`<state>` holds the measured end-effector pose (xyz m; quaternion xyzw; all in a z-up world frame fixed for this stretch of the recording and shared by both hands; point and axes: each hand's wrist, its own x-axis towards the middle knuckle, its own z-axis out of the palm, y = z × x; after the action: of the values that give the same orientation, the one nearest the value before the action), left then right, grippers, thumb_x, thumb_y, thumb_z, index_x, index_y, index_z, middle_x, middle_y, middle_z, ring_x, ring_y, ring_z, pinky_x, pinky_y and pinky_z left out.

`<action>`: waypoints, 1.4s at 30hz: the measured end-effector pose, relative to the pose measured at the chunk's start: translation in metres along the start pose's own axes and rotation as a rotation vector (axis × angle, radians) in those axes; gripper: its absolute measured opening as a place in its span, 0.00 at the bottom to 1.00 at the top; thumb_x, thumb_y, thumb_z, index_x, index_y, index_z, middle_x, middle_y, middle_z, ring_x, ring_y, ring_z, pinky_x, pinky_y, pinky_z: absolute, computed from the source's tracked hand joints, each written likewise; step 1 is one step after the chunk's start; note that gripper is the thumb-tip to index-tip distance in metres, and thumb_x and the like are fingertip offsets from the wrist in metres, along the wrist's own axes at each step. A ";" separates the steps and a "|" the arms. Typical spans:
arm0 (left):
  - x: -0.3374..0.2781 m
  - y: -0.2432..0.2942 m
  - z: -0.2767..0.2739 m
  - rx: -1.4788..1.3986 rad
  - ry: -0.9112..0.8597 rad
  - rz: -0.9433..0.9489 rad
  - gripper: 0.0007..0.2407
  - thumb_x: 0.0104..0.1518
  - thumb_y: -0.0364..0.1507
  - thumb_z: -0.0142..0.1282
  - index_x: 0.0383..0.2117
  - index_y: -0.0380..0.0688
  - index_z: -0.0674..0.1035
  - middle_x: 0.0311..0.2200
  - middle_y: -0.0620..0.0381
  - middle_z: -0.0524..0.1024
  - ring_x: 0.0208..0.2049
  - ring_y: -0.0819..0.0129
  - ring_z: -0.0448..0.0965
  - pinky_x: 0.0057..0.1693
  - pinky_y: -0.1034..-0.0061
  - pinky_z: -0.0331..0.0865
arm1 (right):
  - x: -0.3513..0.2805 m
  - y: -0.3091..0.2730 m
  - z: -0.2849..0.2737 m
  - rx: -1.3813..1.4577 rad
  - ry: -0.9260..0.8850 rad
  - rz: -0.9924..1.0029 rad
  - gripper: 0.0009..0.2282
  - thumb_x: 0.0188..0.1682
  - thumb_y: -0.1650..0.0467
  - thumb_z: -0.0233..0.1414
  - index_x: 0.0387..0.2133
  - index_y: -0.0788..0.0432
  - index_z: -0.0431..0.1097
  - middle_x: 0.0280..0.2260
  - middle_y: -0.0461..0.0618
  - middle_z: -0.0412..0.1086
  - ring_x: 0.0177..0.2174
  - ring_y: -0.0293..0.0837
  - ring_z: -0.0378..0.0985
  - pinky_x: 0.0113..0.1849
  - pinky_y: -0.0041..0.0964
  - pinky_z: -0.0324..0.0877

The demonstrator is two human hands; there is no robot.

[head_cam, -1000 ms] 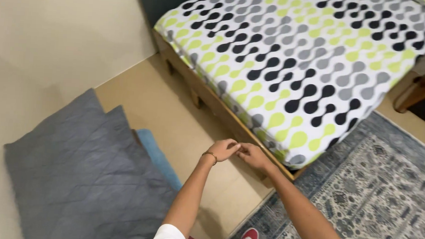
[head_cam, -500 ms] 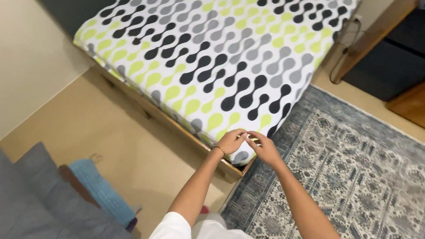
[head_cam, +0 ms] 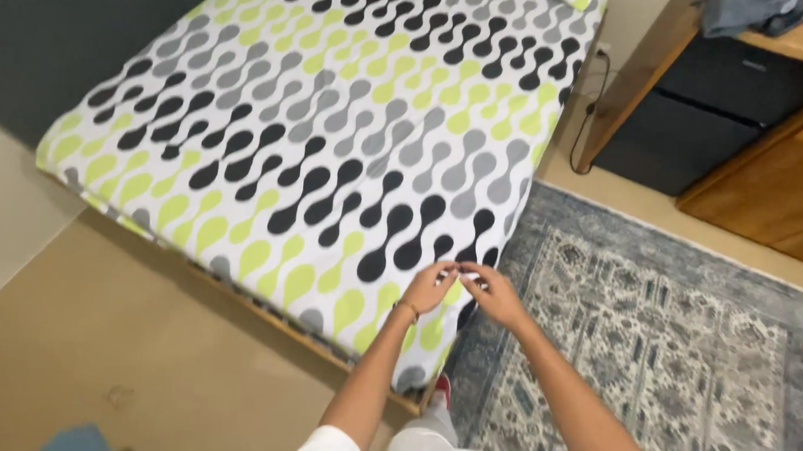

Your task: The person organizes bedding items in a bedroom. They pick up a plastic-wrapped package and a white device, then move a brown pillow and a grey quilted pillow from the bed to a nearby chair. Finally, they pick up a patterned pillow from the bed and place it on the chair.

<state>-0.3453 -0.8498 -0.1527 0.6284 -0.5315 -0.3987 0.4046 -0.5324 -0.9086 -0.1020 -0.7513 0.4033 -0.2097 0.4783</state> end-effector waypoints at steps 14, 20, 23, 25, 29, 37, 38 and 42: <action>0.144 0.039 -0.022 0.107 0.038 0.055 0.12 0.67 0.37 0.52 0.50 0.50 0.80 0.45 0.46 0.80 0.46 0.52 0.82 0.51 0.62 0.78 | 0.127 0.037 -0.066 0.022 0.003 0.061 0.16 0.52 0.66 0.57 0.53 0.53 0.74 0.48 0.58 0.75 0.44 0.58 0.81 0.41 0.46 0.78; 0.206 0.045 -0.011 0.141 0.044 0.048 0.12 0.67 0.38 0.51 0.49 0.51 0.81 0.44 0.47 0.81 0.47 0.51 0.82 0.53 0.60 0.77 | 0.175 0.065 -0.100 0.045 0.030 0.029 0.17 0.51 0.67 0.58 0.53 0.54 0.74 0.47 0.59 0.76 0.43 0.58 0.81 0.41 0.45 0.78; 0.240 0.054 0.004 0.160 0.063 0.083 0.10 0.65 0.36 0.53 0.49 0.53 0.81 0.45 0.48 0.81 0.47 0.51 0.82 0.53 0.60 0.76 | 0.199 0.083 -0.133 0.004 0.016 -0.004 0.17 0.51 0.68 0.57 0.54 0.54 0.74 0.47 0.61 0.76 0.43 0.60 0.81 0.40 0.48 0.78; 0.272 0.062 0.012 0.165 0.083 0.110 0.10 0.65 0.35 0.54 0.49 0.54 0.81 0.45 0.49 0.80 0.47 0.52 0.82 0.53 0.61 0.76 | 0.223 0.092 -0.161 -0.036 0.009 -0.036 0.17 0.50 0.68 0.57 0.54 0.53 0.73 0.47 0.60 0.76 0.43 0.59 0.81 0.40 0.48 0.78; 0.332 0.070 0.041 0.125 0.145 0.143 0.10 0.64 0.33 0.55 0.47 0.50 0.81 0.41 0.44 0.81 0.44 0.46 0.83 0.51 0.58 0.77 | 0.264 0.113 -0.215 -0.060 -0.013 -0.090 0.17 0.51 0.67 0.57 0.54 0.54 0.73 0.45 0.61 0.76 0.40 0.60 0.82 0.38 0.48 0.77; 0.446 0.081 0.085 0.105 0.212 0.186 0.09 0.62 0.31 0.57 0.46 0.49 0.82 0.39 0.44 0.81 0.43 0.46 0.83 0.50 0.60 0.77 | 0.347 0.173 -0.297 0.032 -0.032 -0.126 0.16 0.50 0.69 0.57 0.53 0.54 0.73 0.43 0.61 0.77 0.38 0.57 0.83 0.36 0.46 0.78; 0.457 0.082 0.087 0.111 0.209 0.176 0.09 0.62 0.32 0.57 0.46 0.50 0.82 0.39 0.45 0.81 0.42 0.46 0.83 0.50 0.60 0.77 | 0.358 0.183 -0.302 0.023 -0.036 -0.112 0.17 0.50 0.68 0.58 0.54 0.53 0.73 0.44 0.60 0.77 0.40 0.56 0.82 0.38 0.46 0.78; 0.492 0.098 0.087 0.105 0.197 0.120 0.09 0.63 0.32 0.56 0.47 0.49 0.82 0.40 0.44 0.81 0.43 0.46 0.83 0.50 0.59 0.77 | 0.402 0.195 -0.322 0.080 -0.075 -0.069 0.18 0.51 0.68 0.58 0.55 0.52 0.72 0.45 0.60 0.76 0.41 0.56 0.82 0.39 0.45 0.78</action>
<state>-0.4020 -1.3553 -0.1272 0.6519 -0.5458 -0.2819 0.4445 -0.6014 -1.4524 -0.1571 -0.7522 0.3504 -0.2137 0.5154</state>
